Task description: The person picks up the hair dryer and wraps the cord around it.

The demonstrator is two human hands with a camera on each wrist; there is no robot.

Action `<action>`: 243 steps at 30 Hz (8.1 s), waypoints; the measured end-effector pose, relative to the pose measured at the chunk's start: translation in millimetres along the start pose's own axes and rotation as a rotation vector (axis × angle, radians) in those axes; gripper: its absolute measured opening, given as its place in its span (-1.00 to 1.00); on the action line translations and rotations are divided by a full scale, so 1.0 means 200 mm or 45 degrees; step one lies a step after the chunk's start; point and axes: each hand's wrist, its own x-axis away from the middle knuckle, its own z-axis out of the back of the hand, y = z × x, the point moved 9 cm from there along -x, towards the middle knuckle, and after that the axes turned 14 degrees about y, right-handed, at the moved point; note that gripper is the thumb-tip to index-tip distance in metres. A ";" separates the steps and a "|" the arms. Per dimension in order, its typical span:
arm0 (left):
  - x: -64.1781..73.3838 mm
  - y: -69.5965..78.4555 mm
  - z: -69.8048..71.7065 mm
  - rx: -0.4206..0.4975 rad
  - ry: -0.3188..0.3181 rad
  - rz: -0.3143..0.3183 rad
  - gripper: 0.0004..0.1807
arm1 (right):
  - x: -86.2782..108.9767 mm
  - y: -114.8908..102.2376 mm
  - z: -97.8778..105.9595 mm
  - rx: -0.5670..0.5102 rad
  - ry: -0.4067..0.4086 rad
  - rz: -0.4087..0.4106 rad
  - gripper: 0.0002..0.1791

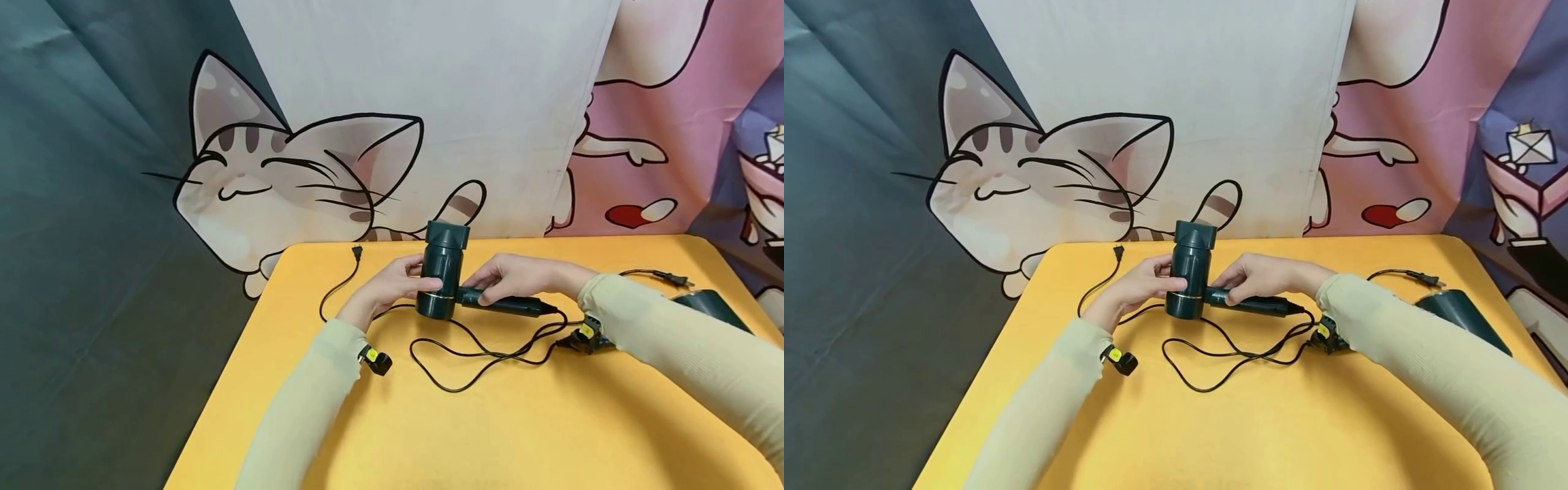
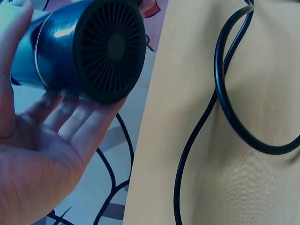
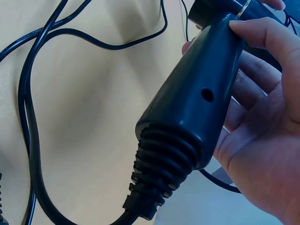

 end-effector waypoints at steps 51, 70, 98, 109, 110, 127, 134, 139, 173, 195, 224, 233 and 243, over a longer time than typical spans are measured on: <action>-0.02 0.06 0.22 0.324 0.425 -0.022 -0.34 | 0.46 0.20 -0.03 -1.250 0.577 0.083 -0.52; -0.01 0.02 0.23 0.341 0.468 -0.015 -0.35 | 0.42 0.00 -0.12 -2.078 0.199 0.254 -0.41; 0.06 0.14 0.25 0.394 0.416 -0.132 -0.39 | 0.39 0.28 -0.23 -1.781 0.410 -0.109 -0.51; 0.11 0.16 0.24 0.340 0.332 -0.138 -0.32 | 0.30 0.48 -0.05 -1.133 0.570 -0.370 -0.65; 0.11 0.16 0.24 0.330 0.314 -0.134 -0.30 | 0.30 0.49 -0.03 -1.065 0.564 -0.378 -0.66; 0.14 0.12 0.21 0.079 0.145 -0.099 -0.28 | 0.16 0.29 0.39 0.000 0.497 -0.184 -0.66; 0.13 0.09 0.20 0.054 0.158 -0.076 -0.30 | 0.13 0.16 0.45 0.137 0.540 -0.147 -0.70; 0.12 0.05 0.20 0.024 0.190 -0.062 -0.31 | 0.13 0.06 0.43 0.284 0.571 -0.067 -0.75; 0.09 0.01 0.28 0.308 0.465 -0.056 -0.36 | 0.39 -0.04 0.12 0.328 0.903 0.380 -0.77; 0.16 0.11 0.28 0.363 0.368 -0.121 -0.31 | 0.30 0.24 0.02 -0.253 0.488 0.089 -0.61; 0.18 0.08 0.25 0.119 0.183 -0.094 -0.34 | 0.16 0.12 0.30 0.166 0.225 -0.014 -0.79; 0.17 0.05 0.23 0.064 0.206 -0.043 -0.37 | 0.12 -0.02 0.35 0.291 0.238 0.016 -0.75; 0.16 0.05 0.24 0.039 0.284 -0.018 -0.38 | 0.12 -0.09 0.36 0.325 0.232 -0.018 -0.76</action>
